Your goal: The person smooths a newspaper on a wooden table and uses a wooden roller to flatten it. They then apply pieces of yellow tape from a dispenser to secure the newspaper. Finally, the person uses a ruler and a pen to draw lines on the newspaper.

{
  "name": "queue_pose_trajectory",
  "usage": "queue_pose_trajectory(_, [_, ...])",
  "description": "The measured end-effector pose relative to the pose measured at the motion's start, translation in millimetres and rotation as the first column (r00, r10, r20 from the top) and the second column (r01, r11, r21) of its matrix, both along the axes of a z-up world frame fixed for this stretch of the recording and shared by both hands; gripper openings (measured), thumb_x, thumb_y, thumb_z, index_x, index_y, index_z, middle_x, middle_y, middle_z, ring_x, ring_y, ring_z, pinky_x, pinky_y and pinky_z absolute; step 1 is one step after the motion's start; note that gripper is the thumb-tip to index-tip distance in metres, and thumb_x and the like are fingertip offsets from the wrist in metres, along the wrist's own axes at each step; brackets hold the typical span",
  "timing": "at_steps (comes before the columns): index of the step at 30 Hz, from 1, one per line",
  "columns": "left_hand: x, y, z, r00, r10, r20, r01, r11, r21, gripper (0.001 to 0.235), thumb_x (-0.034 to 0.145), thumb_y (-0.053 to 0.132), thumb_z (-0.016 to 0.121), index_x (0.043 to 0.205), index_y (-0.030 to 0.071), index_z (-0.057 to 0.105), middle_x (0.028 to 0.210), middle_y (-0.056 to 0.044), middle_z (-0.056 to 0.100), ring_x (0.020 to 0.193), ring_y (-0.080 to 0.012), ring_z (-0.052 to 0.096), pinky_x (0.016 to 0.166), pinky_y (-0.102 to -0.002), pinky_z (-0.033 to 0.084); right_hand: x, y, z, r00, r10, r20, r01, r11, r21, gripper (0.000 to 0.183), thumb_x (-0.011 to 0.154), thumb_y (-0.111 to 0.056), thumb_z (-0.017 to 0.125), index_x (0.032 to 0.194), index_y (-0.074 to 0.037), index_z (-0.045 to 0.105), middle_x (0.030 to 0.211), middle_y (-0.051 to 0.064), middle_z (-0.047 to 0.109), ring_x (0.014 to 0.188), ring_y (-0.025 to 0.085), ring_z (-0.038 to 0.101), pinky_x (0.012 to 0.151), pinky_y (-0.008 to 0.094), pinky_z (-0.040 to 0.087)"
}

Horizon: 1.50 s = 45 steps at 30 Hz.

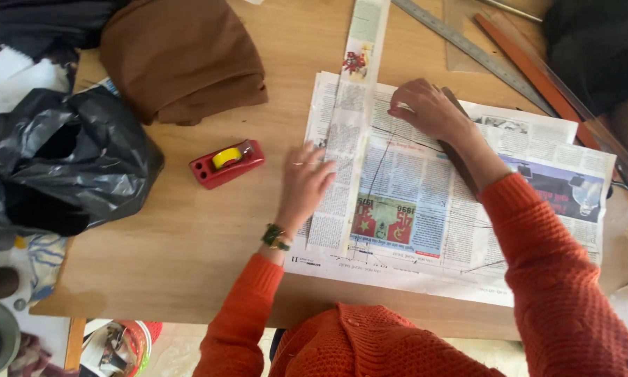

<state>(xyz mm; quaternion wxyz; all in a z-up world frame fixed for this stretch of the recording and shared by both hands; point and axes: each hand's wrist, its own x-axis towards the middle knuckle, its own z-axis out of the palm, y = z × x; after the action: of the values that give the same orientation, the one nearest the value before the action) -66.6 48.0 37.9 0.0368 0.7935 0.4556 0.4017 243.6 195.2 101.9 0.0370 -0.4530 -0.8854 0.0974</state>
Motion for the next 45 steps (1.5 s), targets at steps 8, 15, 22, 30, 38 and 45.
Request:
queue_pose_trajectory(8, [76,44,-54,0.952,-0.068,-0.297,-0.014,0.964,-0.265,0.016,0.091,0.023,0.070,0.104,0.017,0.063,0.129,-0.006,0.057,0.119,-0.0306,0.058,0.086,-0.045,0.049,-35,28,25,0.946,0.238,0.221,-0.154,0.928,-0.339,0.037,0.101,-0.055,0.052,0.102,-0.023,0.069,0.136,0.008,0.060,0.135,0.032,0.050,0.106,0.048,0.041])
queue_pose_trajectory(15, [73,59,-52,0.909,-0.145,-0.390,0.000,0.937,-0.349,0.031,0.091,0.027,0.069,0.118,0.020,0.057,0.130,-0.004,0.054,0.118,-0.0280,0.059,0.082,-0.043,0.050,-57,77,-67,0.762,0.337,0.554,-0.338,0.935,-0.104,0.012,0.087,-0.043,0.075,0.090,-0.031,0.074,0.120,-0.005,0.067,0.114,0.019,0.065,0.095,0.042,0.050])
queue_pose_trajectory(22, [70,59,20,0.863,-0.244,-0.442,0.026,0.896,-0.444,0.028,0.093,0.018,0.062,0.120,0.010,0.061,0.148,-0.014,0.047,0.122,-0.0302,0.058,0.089,-0.042,0.051,-64,86,-72,0.784,0.334,0.524,-0.384,0.923,-0.015,0.010,0.080,-0.036,0.081,0.084,-0.028,0.076,0.099,-0.004,0.067,0.101,0.020,0.070,0.089,0.042,0.054])
queue_pose_trajectory(30, [74,68,1,0.865,-0.294,-0.407,0.109,0.901,-0.420,0.041,0.077,0.025,0.061,0.115,0.011,0.056,0.138,-0.016,0.059,0.116,-0.0369,0.061,0.079,-0.050,0.053,-64,82,-64,0.798,0.327,0.506,-0.385,0.923,0.009,0.011,0.080,-0.032,0.081,0.087,-0.025,0.077,0.100,-0.001,0.064,0.100,0.022,0.070,0.087,0.041,0.055])
queue_pose_trajectory(38, [74,66,16,0.876,-0.283,-0.391,0.098,0.897,-0.430,0.044,0.074,0.024,0.060,0.117,0.012,0.056,0.135,-0.017,0.063,0.114,-0.0373,0.061,0.078,-0.049,0.052,-64,80,-70,0.796,0.282,0.535,-0.341,0.940,0.013,0.014,0.083,-0.035,0.080,0.094,-0.027,0.077,0.107,0.000,0.062,0.103,0.022,0.070,0.088,0.039,0.054])
queue_pose_trajectory(45, [73,63,17,0.875,-0.230,-0.426,0.089,0.941,-0.325,0.039,0.072,0.029,0.059,0.108,0.015,0.053,0.114,-0.015,0.069,0.107,-0.0355,0.061,0.075,-0.049,0.051,-67,77,-54,0.812,0.210,0.545,-0.237,0.971,-0.021,0.039,0.073,-0.057,0.081,0.095,-0.025,0.078,0.116,0.000,0.060,0.108,0.023,0.067,0.091,0.041,0.051])
